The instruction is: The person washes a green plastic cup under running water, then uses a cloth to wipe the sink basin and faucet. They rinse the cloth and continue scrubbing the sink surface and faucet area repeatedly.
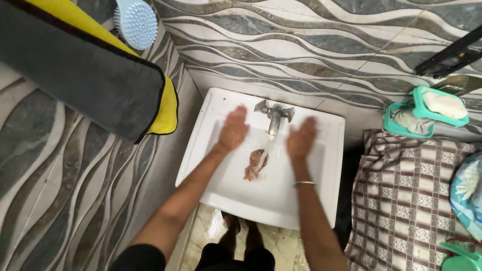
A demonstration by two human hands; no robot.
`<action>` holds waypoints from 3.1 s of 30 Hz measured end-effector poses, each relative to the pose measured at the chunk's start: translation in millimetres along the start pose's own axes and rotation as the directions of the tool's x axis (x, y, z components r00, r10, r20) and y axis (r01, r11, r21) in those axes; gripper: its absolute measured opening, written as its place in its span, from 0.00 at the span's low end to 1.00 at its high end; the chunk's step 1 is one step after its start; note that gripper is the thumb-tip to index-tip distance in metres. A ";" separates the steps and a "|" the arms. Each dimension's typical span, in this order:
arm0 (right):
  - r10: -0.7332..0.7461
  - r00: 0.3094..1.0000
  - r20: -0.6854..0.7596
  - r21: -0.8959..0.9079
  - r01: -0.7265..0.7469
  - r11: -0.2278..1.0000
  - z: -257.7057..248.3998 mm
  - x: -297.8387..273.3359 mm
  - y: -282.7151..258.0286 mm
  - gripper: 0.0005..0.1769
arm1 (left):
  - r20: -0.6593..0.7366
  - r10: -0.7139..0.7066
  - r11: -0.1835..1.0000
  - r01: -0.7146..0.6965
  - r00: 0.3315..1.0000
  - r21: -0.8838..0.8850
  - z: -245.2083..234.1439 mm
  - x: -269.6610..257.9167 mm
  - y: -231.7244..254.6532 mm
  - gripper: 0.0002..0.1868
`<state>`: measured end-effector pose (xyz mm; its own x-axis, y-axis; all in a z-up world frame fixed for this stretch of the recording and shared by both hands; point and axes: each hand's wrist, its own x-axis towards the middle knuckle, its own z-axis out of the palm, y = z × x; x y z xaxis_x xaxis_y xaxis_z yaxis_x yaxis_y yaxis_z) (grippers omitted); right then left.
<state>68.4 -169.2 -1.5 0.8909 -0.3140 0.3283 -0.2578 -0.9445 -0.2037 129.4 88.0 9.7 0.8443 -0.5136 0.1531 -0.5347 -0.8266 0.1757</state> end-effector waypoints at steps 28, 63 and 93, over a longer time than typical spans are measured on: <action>0.012 1.000 0.019 0.641 -0.022 0.768 -81.9 -40.8 -41.5 0.33 | 0.517 -0.086 0.873 0.315 0.852 -0.372 32.2 -189.5 -9.2 0.46; -0.214 0.642 0.736 0.203 0.092 0.975 -15.5 -99.8 -137.3 0.46 | 0.255 0.195 0.955 -0.125 0.947 -0.268 -21.7 -161.6 -13.0 0.10; -0.679 0.733 -0.039 0.166 0.675 0.719 21.8 -127.1 -214.8 0.13 | 0.018 -0.234 0.926 0.229 0.972 -0.302 -136.3 -204.5 16.3 0.48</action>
<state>18.8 75.7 -19.6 0.8137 0.4074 0.4146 0.4779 -0.8749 -0.0783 -56.9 210.9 113.8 0.9466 -0.3096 0.0903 -0.3128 -0.8130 0.4911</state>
